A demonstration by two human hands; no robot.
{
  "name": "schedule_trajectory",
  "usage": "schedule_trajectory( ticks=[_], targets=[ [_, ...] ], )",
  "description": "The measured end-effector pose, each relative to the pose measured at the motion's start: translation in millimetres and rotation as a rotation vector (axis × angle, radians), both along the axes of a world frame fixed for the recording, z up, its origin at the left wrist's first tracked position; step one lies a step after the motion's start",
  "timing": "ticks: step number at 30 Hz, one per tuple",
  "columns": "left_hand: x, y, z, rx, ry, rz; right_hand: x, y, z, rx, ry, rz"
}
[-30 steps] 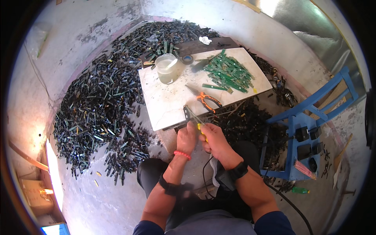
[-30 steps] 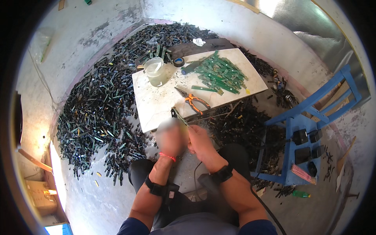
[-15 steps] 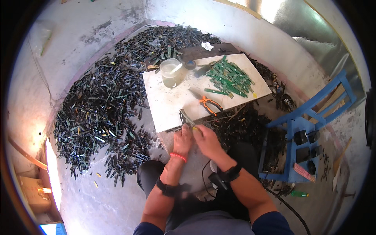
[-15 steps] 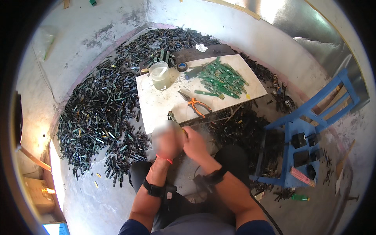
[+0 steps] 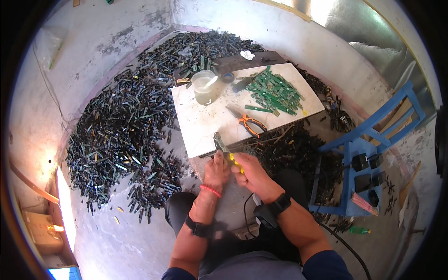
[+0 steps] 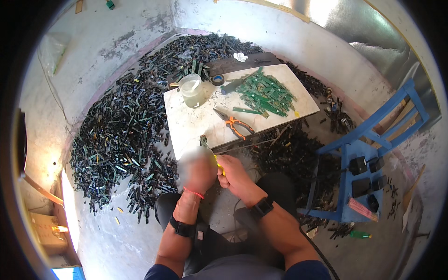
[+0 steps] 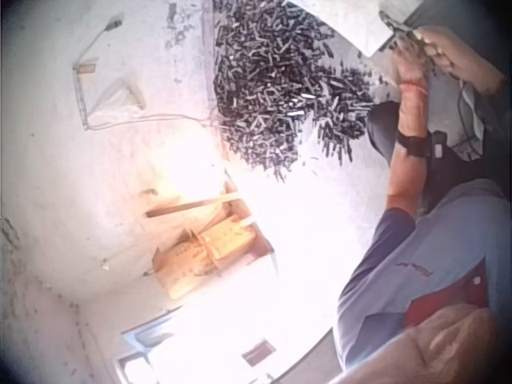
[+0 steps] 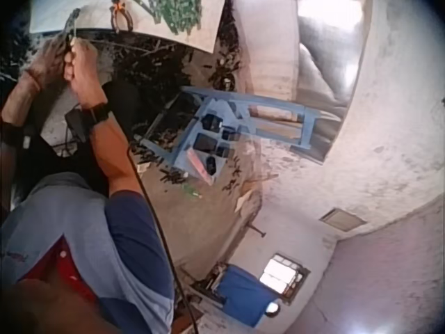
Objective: The person sits on the floor and uses a screwdriver to remove screws from green circuit boards. They then use pliers to strip components from the boards and place the processed pieces onto a table. The person handles the boards one at a time, repeating the process of screw removal and component stripping.
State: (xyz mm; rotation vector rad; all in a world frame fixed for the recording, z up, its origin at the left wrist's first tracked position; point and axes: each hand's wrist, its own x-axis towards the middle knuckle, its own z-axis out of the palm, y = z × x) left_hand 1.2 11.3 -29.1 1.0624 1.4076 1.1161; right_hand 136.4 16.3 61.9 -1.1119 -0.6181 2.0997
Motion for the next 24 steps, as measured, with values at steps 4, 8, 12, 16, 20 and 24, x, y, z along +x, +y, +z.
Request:
schedule_trajectory(
  ticks=[4, 8, 12, 16, 20, 24],
  targets=[
    [-5.8, 3.9, -22.0, -0.021, -0.437, -0.042, -1.9, 1.9, -3.4, 0.081, -0.106, -0.009],
    [1.8, 3.8, 6.8, 0.041, -0.281, 0.039, -2.7, 4.3, 2.9, 0.19, -0.3, 0.006],
    [9.4, 4.1, 41.3, -0.213, -0.527, 0.109, -11.7, 8.0, -30.4, 1.081, -0.979, -0.102],
    [11.0, 2.3, 47.9, -0.166, -0.592, 0.134, -14.9, -4.3, -22.8, 1.226, -1.469, 0.005],
    [2.5, -2.0, 46.8, -0.203, -0.646, 0.128, -3.9, 11.1, -14.3, 1.16, -1.029, 0.087],
    [-12.1, -16.3, 60.6, -0.256, -0.737, 0.106, 10.3, 18.2, 8.1, 0.777, -0.847, 0.251]
  ],
)
